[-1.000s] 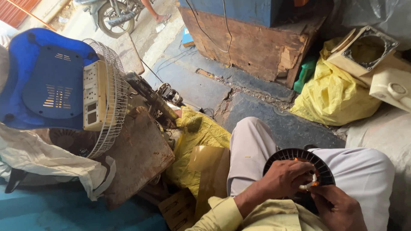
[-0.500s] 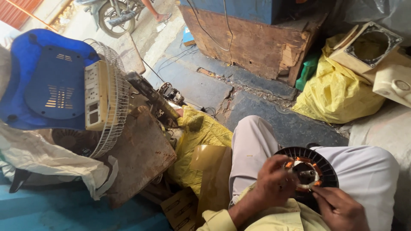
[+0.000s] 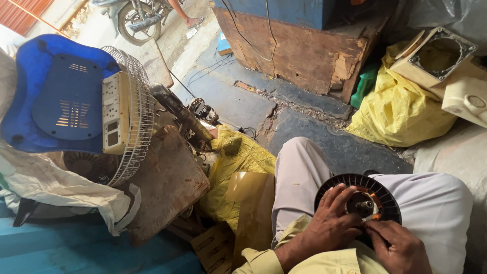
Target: The person sits on the floor and works on a circular electric motor stator. They use pliers to cut wires and then use their hands to insert and adjust thin wires into the slots of the stator. The person repeatedly picks up wires and places them into the stator.
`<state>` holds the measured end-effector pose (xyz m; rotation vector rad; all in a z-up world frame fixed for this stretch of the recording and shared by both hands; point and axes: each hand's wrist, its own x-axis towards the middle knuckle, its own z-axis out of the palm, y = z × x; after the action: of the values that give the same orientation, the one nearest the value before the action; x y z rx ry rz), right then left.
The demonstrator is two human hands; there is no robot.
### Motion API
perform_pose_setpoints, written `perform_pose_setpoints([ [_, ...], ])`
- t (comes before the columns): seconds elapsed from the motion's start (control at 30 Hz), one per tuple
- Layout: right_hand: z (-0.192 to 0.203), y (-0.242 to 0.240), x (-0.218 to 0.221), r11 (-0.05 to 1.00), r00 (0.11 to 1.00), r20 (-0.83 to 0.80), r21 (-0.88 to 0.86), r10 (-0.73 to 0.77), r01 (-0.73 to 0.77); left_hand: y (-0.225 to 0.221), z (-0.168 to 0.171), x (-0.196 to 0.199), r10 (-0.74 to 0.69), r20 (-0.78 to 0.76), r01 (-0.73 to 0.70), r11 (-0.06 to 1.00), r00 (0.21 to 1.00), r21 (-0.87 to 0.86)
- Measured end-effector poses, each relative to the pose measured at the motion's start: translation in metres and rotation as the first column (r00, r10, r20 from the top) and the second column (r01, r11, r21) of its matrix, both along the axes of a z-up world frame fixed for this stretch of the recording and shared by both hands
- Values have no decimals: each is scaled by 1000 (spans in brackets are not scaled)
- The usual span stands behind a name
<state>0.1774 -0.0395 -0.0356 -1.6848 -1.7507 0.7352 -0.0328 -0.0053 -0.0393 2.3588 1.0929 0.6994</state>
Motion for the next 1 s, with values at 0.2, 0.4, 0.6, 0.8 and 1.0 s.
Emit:
perform_pose_setpoints([
  [0.2, 9, -4, 2, 996, 995, 52, -28, -87, 88, 0, 1, 1, -12, -18, 11, 1000, 1000, -24],
  [0.4, 7, -10, 8, 987, 994, 73, -137, -79, 89, 0, 6, 0, -14, -8, 14, 999, 1000, -33],
  [0.6, 21, -13, 6, 1000, 998, 66, -20, -17, 18, -1, 11, 1, 34, 133, -35, 999, 990, 6],
  [0.8, 39, -27, 15, 984, 982, -75, -1, -176, 177, 6, 4, 5, 140, 426, -183, 981, 894, 62],
  [1.0, 14, -28, 36, 870, 430, -766, -482, -478, 108, 9, 8, -14, 216, 422, -140, 969, 881, -204],
])
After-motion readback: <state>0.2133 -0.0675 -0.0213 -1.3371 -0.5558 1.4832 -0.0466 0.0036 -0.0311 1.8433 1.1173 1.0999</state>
